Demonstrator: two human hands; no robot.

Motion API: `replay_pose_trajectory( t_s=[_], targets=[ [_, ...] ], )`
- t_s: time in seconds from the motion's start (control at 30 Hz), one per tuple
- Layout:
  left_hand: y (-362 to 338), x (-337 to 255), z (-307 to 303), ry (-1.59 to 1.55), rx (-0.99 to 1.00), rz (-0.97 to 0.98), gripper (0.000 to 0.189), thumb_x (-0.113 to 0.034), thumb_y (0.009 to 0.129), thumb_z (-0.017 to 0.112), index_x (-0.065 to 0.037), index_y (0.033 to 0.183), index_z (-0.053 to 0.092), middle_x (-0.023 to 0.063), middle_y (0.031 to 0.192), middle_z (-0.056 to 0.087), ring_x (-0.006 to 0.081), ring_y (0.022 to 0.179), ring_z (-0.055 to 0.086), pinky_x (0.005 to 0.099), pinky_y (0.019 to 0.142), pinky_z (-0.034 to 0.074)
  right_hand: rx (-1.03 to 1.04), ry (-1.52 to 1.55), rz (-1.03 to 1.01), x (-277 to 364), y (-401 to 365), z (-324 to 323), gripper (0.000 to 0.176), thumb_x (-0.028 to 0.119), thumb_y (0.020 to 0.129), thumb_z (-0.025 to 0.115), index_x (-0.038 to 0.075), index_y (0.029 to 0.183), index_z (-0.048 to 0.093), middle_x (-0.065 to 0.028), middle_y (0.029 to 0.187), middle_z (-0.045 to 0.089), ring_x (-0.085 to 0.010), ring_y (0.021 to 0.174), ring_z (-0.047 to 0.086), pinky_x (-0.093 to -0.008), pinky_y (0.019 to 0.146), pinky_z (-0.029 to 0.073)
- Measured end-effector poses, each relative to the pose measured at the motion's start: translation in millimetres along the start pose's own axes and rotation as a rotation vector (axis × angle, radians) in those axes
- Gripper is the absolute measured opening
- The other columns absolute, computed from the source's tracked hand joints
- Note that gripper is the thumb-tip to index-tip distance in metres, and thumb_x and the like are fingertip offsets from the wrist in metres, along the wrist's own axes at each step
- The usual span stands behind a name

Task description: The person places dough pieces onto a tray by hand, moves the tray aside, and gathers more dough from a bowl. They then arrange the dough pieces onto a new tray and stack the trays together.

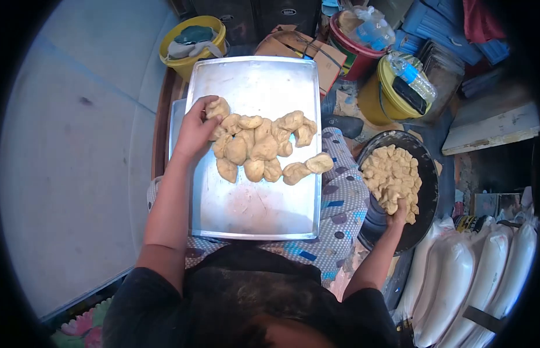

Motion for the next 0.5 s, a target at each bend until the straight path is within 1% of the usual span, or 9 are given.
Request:
replay_pose_trajectory(
  t_s=[0.1, 0.17, 0.23, 0.27, 0.33, 0.37, 0.43, 0.47, 0.5],
  targets=[
    [-6, -1, -13, -0.465, -0.379, -0.112, 0.044, -0.006, 0.085, 0.063, -0.004, 0.127, 0.05, 0.0115, 0.111, 0.057, 0.0161, 0.097, 0.057, 0.0267, 0.081, 0.049, 0.267, -0.009, -0.207, 80, -75, 118, 0.016, 0.006, 0.08, 0.052, 0.006, 0.095, 0.055, -0.0092, 0.098, 0.062, -0.0209, 0.084, 0.063, -0.0324, 0.069, 0.055],
    [-8, 5, -17, -0.446, -0.396, -0.058, 0.041, -0.006, 0.086, 0.062, -0.003, 0.126, 0.05, 0.0111, 0.11, 0.058, 0.0155, 0.095, 0.057, 0.0261, 0.08, 0.049, 0.476, -0.072, -0.325, 99, -108, 176, 0.02, 0.004, 0.074, 0.05, 0.006, 0.092, 0.057, -0.0091, 0.099, 0.06, -0.0213, 0.089, 0.061, -0.033, 0.073, 0.054],
    [-13, 11, -17, -0.399, -0.338, -0.031, 0.036, -0.007, 0.087, 0.062, -0.002, 0.121, 0.053, 0.0096, 0.105, 0.06, 0.0146, 0.092, 0.058, 0.0264, 0.08, 0.048, 0.516, -0.425, -0.505, 104, -151, 247, 0.019, 0.005, 0.068, 0.053, 0.006, 0.086, 0.058, -0.008, 0.098, 0.056, -0.0205, 0.089, 0.057, -0.0331, 0.079, 0.048],
    [-15, 20, -19, -0.406, -0.347, -0.025, 0.036, -0.007, 0.087, 0.062, -0.002, 0.121, 0.053, 0.0096, 0.105, 0.06, 0.0146, 0.092, 0.058, 0.0264, 0.08, 0.048, 0.706, -0.427, -0.596, 96, -176, 290, 0.02, 0.005, 0.067, 0.054, 0.005, 0.086, 0.059, -0.0093, 0.097, 0.055, -0.0214, 0.088, 0.056, -0.0334, 0.08, 0.046],
    [-16, 35, -19, -0.176, -0.245, 0.061, 0.031, -0.006, 0.084, 0.062, 0.0, 0.114, 0.056, 0.0094, 0.101, 0.061, 0.015, 0.092, 0.057, 0.0279, 0.08, 0.047, 0.91, -0.812, -0.885, 67, -210, 354, 0.026, 0.011, 0.069, 0.063, 0.004, 0.094, 0.06, -0.0133, 0.092, 0.057, -0.0301, 0.087, 0.059, -0.0385, 0.081, 0.048],
    [-19, 29, -25, -0.043, -0.239, 0.027, 0.027, -0.006, 0.081, 0.063, 0.001, 0.106, 0.057, 0.0135, 0.1, 0.062, 0.0229, 0.093, 0.06, 0.0322, 0.083, 0.047, 0.955, -0.976, -0.924, 40, -224, 379, 0.027, 0.014, 0.072, 0.066, 0.005, 0.097, 0.061, -0.0147, 0.097, 0.059, -0.034, 0.09, 0.06, -0.0424, 0.08, 0.048],
    [-22, 14, -33, 0.242, -0.304, 0.191, 0.025, -0.007, 0.079, 0.063, 0.001, 0.103, 0.057, 0.0158, 0.1, 0.062, 0.0283, 0.093, 0.059, 0.0345, 0.084, 0.047, 1.188, -1.429, -0.704, -11, -238, 420, 0.027, 0.018, 0.074, 0.066, 0.008, 0.099, 0.063, -0.013, 0.103, 0.059, -0.0328, 0.099, 0.058, -0.0385, 0.083, 0.049],
    [-23, 4, -36, 0.534, -0.359, 0.351, 0.024, -0.007, 0.078, 0.064, 0.001, 0.099, 0.057, 0.0182, 0.1, 0.062, 0.0337, 0.093, 0.059, 0.0367, 0.085, 0.047, 1.25, -1.489, -0.812, -14, -249, 423, 0.028, 0.022, 0.076, 0.067, 0.01, 0.1, 0.064, -0.0101, 0.106, 0.06, -0.0293, 0.103, 0.058, -0.0379, 0.081, 0.05],
    [-17, 7, -41, 0.474, -0.269, 0.221, 0.024, -0.008, 0.076, 0.065, 0.001, 0.097, 0.057, 0.0194, 0.101, 0.061, 0.0394, 0.096, 0.056, 0.0402, 0.086, 0.046, 1.368, -1.486, -0.751, -7, -249, 431, 0.03, 0.024, 0.076, 0.068, 0.01, 0.102, 0.064, -0.0099, 0.107, 0.06, -0.0295, 0.103, 0.058, -0.0379, 0.081, 0.05]
  ],
)
Point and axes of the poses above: each hand's wrist, its own y-axis towards the middle knuckle, its own z-axis out of the palm, x = y × z, the point moved 4 cm from there along y, towards the middle knuckle
